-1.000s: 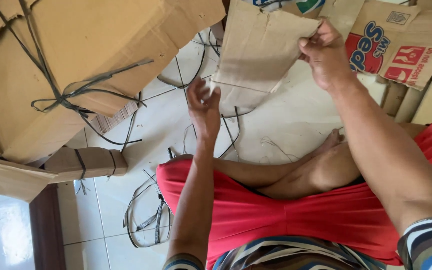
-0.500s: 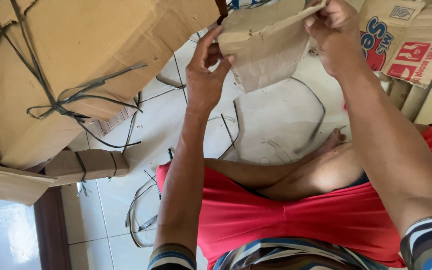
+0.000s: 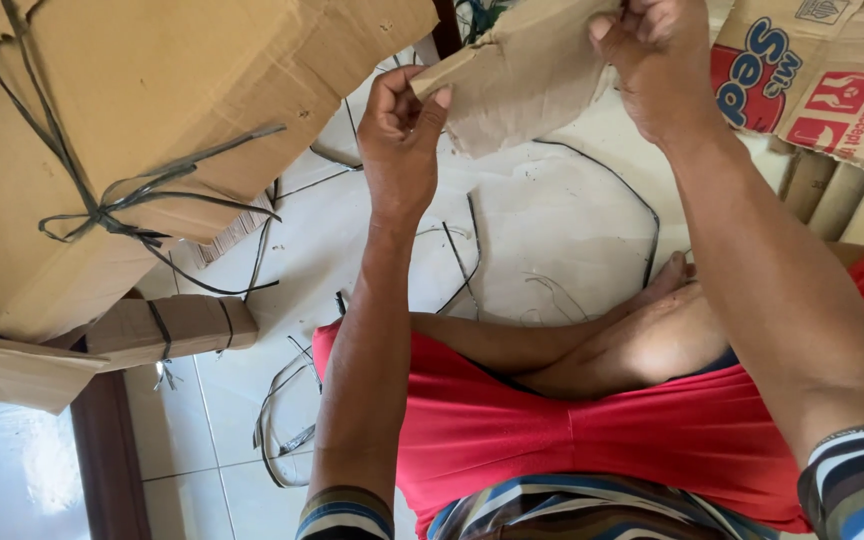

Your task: Cutting and scoring cardboard pieces using a utility knife to prepare them for a project.

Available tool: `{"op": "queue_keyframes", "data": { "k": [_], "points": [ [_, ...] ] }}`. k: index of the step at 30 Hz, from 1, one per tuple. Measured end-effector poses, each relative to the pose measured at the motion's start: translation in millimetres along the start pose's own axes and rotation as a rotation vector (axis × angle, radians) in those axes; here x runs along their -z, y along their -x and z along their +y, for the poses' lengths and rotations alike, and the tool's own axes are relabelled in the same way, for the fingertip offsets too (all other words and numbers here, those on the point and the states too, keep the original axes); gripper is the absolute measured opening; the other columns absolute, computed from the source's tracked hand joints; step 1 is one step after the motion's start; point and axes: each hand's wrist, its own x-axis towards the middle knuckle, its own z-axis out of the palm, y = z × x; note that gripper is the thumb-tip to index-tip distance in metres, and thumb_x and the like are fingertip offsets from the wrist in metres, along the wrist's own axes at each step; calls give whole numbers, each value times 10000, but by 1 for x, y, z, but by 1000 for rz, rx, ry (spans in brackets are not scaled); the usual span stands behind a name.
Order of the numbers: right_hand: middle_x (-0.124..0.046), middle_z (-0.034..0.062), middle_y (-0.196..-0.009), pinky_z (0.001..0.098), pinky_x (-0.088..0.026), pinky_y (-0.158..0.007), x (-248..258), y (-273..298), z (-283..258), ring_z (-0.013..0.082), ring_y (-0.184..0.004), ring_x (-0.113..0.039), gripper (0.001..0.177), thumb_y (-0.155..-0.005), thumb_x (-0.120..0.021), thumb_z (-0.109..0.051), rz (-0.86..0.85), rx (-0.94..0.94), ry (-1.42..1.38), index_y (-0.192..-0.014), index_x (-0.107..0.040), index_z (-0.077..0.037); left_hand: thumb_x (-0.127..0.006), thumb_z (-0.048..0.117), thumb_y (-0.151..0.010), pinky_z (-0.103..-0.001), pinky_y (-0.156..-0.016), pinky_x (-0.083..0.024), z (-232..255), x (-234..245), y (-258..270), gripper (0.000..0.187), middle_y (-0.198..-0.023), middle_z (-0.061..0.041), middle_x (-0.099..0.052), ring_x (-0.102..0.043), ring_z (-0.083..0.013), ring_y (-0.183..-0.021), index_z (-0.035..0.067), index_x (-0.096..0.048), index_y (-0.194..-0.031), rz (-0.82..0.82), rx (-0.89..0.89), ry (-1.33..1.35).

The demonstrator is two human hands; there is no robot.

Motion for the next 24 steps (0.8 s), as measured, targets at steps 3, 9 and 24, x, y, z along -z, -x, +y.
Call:
{"op": "queue_keyframes", "data": {
  "k": [3, 9, 24],
  "points": [
    [-612, 133, -1242, 394, -488, -1010, -15, -3, -14, 283, -1193, -598, 294, -1046, -541, 121, 20, -40, 105, -1303, -552, -21, -735, 94, -964, -253, -817, -541, -9, -2, 1, 183, -952, -2, -689, -617, -118, -889, 75, -667, -1133, 87, -63, 59],
    [-562, 198, -1329, 469, -479, -1035, -53, 14, 2, 356, -1246, -548, 621, -1005, -781, 78, 341, 63, 479, -1451, -374, -67, -727, 84, -967, -280, -942, -571, 0, -11, -3, 169, -1036, -37, -757, -695, -127, -1015, 60, -692, -1131, 285, -80, 196],
    [-248, 193, -1677, 496, -491, -1245, -110, -11, 34, 409, -1587, -333, 1110, -1065, -984, -354, 61, -10, 539, -1659, -68, -148, -733, 146, -962, -255, -871, -642, -7, -13, -21, 155, -957, 8, -774, -706, -78, -927, 70, -753, -1096, 500, -165, -107]
  ]
}}
